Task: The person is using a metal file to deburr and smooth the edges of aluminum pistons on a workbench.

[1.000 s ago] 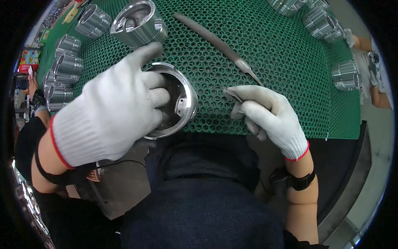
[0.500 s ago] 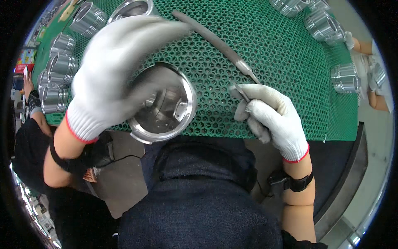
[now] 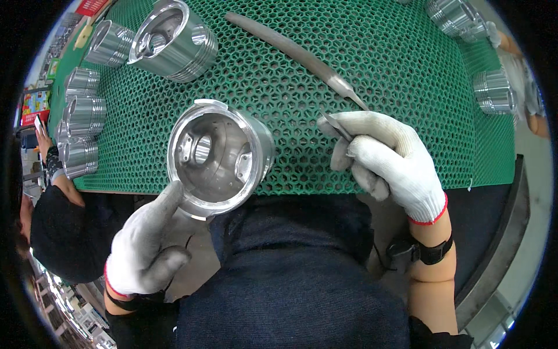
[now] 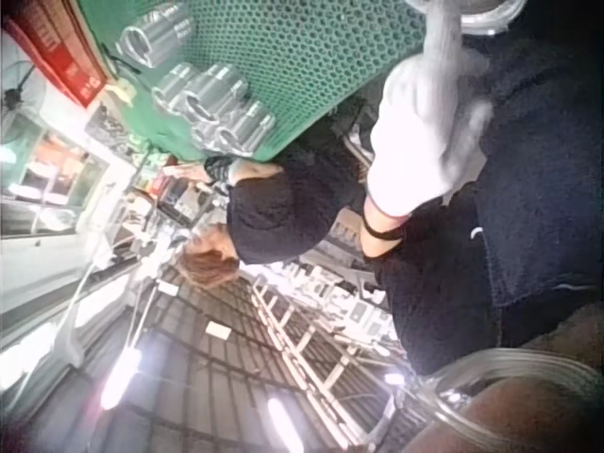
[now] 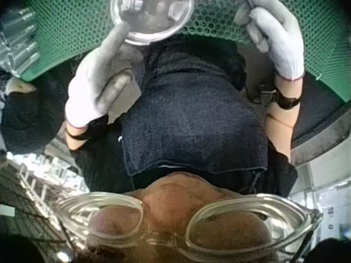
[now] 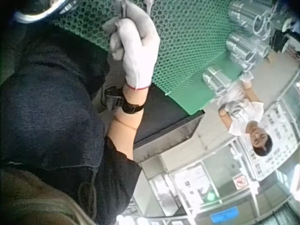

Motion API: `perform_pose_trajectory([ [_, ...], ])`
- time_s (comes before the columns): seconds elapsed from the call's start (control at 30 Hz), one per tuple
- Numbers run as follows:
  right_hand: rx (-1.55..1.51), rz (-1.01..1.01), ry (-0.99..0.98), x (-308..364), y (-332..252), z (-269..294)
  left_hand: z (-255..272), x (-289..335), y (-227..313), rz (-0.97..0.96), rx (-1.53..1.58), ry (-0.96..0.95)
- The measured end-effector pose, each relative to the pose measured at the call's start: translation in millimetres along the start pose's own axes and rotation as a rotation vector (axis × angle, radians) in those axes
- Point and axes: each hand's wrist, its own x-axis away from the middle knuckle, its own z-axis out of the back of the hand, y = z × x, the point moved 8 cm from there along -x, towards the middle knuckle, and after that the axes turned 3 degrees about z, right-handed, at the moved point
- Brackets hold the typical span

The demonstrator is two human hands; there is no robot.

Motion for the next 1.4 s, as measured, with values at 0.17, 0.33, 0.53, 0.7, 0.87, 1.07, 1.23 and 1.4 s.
perform_pose_trajectory([
  [0.17, 0.008, 0.018, -0.014, -1, -1, 0, 7, -35, 5, -0.174, -0.927, 0.084],
  [0.33, -0.015, 0.048, -0.007, -1, -6, -4, -5, -66, -10, -0.175, -1.007, -0.046],
  [0.53, 0.688, 0.398, 0.074, 0, -41, -5, 4, -38, 4, -0.175, -0.845, 0.143],
  [0.7, 1.465, 0.485, 0.328, -31, -50, -3, -19, 13, -14, 0.005, -0.388, 0.127],
  [0.87, 1.554, 0.493, 0.253, -32, -36, -16, -29, 32, -21, -0.002, 0.575, -0.055],
  [1.07, 1.62, 0.376, 0.227, 27, -18, -14, 3, 1, -6, -0.199, -0.302, 0.428],
  [1.23, 1.488, 0.586, 0.327, 31, -27, -18, -30, -13, 2, -0.334, -0.487, 0.394],
  [1.4, 1.656, 0.515, 0.337, 8, -45, -24, -28, -9, -15, -0.271, -0.171, 0.55],
])
